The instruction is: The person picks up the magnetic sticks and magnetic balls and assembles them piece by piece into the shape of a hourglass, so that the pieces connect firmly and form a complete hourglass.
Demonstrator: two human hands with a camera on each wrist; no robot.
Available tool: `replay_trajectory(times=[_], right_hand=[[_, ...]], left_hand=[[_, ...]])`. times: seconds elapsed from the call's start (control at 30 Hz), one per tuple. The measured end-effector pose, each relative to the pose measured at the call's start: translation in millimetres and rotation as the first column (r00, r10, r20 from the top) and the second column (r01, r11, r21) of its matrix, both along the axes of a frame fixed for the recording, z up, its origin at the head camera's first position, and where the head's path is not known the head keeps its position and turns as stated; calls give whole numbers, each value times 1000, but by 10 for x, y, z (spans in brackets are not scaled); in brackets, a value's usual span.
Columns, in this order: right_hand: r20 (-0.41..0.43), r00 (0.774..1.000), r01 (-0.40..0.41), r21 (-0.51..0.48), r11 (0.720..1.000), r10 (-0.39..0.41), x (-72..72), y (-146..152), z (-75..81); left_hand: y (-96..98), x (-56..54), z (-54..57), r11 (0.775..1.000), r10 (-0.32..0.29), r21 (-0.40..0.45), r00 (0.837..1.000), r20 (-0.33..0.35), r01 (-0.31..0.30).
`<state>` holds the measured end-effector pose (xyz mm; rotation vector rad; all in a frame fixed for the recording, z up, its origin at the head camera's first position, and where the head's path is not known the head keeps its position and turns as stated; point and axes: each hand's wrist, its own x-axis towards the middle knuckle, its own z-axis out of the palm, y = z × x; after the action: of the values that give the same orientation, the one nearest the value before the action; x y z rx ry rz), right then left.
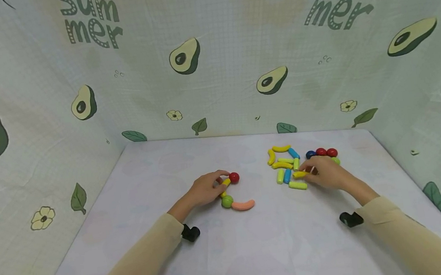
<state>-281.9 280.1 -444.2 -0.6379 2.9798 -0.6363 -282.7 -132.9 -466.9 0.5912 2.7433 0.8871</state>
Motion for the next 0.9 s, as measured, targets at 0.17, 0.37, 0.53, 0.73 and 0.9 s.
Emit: replay_trajectory(times=[0.17,0.37,0.53,0.73,0.9], right_hand=[[-53,999,0,-46,999,-2,22,-130,95],[-32,999,-17,-92,996,14,10,-364,134],[-23,999,-36,-112,993,34,-55,-571,91],[23,1000,-15,-142,990,19,-102,-846,57],[38,999,-29,-166,986,36,-129,-1052,42]], left_hand=[[-6,8,5,1000,6,4,1000,1,-6],[-11,11,0,1000,7,3,1000,-8,-7],[-14,-5,-20,1000,7,1,1000,-1,-7],[-10,-12,-30,1000,14,-7,1000,5,-14],[10,-1,-2,1000,14,-13,1000,17,-14]])
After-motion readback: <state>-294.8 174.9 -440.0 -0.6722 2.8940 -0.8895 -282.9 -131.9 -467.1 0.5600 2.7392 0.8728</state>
